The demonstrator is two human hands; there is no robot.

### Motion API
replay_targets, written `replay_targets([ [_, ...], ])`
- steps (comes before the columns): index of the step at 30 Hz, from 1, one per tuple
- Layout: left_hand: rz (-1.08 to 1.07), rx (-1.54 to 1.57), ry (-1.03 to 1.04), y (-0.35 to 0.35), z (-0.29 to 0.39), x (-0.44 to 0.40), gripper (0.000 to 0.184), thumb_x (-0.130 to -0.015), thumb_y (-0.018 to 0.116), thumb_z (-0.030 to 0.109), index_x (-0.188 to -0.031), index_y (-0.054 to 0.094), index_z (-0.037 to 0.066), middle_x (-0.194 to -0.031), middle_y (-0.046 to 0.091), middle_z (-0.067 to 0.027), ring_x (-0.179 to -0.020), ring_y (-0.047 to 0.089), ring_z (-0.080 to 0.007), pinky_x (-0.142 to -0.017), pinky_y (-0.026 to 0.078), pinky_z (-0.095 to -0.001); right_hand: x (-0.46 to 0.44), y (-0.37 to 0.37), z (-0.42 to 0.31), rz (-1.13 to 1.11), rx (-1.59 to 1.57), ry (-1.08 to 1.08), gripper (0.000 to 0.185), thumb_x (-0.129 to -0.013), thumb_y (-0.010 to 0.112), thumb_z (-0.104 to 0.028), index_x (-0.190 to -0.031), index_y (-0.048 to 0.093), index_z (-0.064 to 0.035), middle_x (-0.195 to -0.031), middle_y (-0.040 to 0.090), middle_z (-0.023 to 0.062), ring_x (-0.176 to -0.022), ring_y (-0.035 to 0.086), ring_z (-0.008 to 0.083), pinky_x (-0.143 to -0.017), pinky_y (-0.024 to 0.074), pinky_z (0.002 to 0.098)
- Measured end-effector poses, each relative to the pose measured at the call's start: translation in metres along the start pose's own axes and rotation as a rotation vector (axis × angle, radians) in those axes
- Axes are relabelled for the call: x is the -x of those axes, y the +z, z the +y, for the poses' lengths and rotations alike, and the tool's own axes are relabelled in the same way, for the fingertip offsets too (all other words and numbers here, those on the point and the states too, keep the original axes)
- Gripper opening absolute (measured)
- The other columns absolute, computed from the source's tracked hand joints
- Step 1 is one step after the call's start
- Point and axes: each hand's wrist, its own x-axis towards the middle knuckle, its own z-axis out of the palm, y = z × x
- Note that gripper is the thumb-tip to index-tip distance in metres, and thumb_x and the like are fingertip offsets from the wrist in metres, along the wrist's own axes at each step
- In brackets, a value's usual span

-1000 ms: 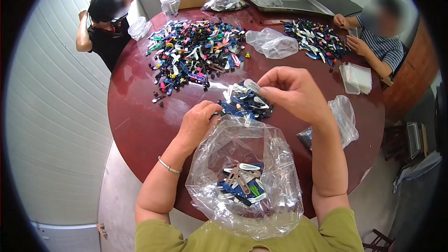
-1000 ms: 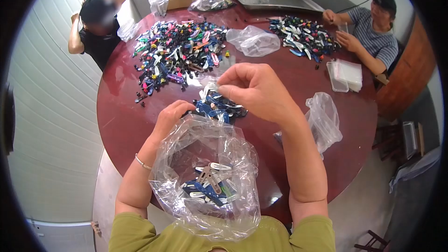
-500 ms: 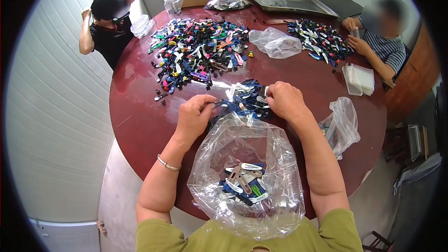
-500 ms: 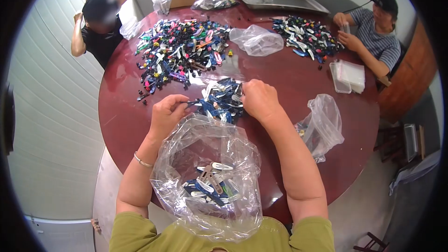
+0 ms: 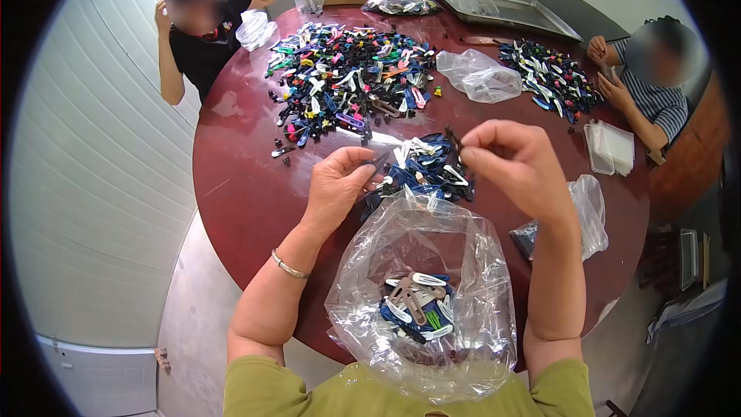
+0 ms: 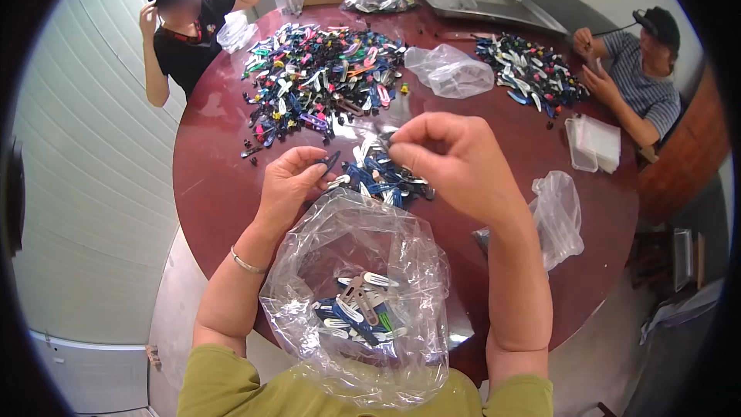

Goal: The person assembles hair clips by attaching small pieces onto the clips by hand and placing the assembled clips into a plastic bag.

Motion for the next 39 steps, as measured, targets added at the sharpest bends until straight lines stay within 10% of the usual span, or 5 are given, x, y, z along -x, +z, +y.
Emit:
replay_targets([
  [5,-0.029,0.009,0.069,0.004,0.000,0.001,0.019,-0.090,0.060,0.000,-0.109,0.059,0.001,-0.091,0.069,-0.0081,-0.080,0.066,-0.0104,-0.059,0.051,-0.0188,0.009,0.006,-0.013,-0.193,0.032,-0.301,0.010,-0.080,0.071,-0.006,-0.087,0.071,0.0010,-0.081,0.067,0.0043,-0.067,0.058,0.0086,-0.060,0.0470,0.0247],
  [8,-0.060,0.065,0.123,0.008,0.010,0.009,0.021,-0.087,0.058,-0.007,-0.108,0.058,-0.004,-0.098,0.068,-0.0098,-0.087,0.067,-0.0129,-0.072,0.054,-0.0233,-0.006,0.025,0.022,0.099,0.067,-0.157,0.016,-0.079,0.072,-0.008,-0.092,0.071,0.0003,-0.081,0.067,0.0057,-0.066,0.058,0.0090,-0.059,0.0472,0.0251],
  [17,-0.270,0.082,0.181,0.016,0.019,0.022,0.024,-0.085,0.061,-0.010,-0.109,0.059,-0.007,-0.099,0.067,-0.0074,-0.090,0.063,-0.0091,-0.080,0.053,-0.0227,-0.011,0.050,0.047,-0.067,-0.046,0.088,0.013,-0.081,0.071,-0.008,-0.091,0.071,0.0008,-0.078,0.067,0.0040,-0.068,0.058,0.0056,-0.060,0.0467,0.0230],
  [31,-0.075,0.164,0.304,-0.003,0.051,0.031,0.017,-0.090,0.053,-0.009,-0.103,0.061,-0.003,-0.100,0.068,-0.0149,-0.095,0.068,-0.0229,-0.083,0.056,-0.0326,0.020,0.013,-0.035,-0.072,-0.053,-0.348,0.013,-0.076,0.072,0.001,-0.090,0.070,-0.0003,-0.082,0.065,0.0053,-0.072,0.057,0.0057,-0.059,0.0434,0.0200],
  [39,-0.443,0.081,0.609,0.007,0.069,0.060,0.014,-0.085,0.061,-0.008,-0.096,0.065,0.000,-0.100,0.072,-0.0095,-0.119,0.057,-0.0266,-0.112,0.028,-0.0421,0.012,0.036,-0.015,-0.157,0.110,-0.350,0.017,-0.075,0.075,-0.005,-0.091,0.071,-0.0027,-0.089,0.067,0.0086,-0.075,0.064,0.0162,-0.066,0.0501,0.0274],
])
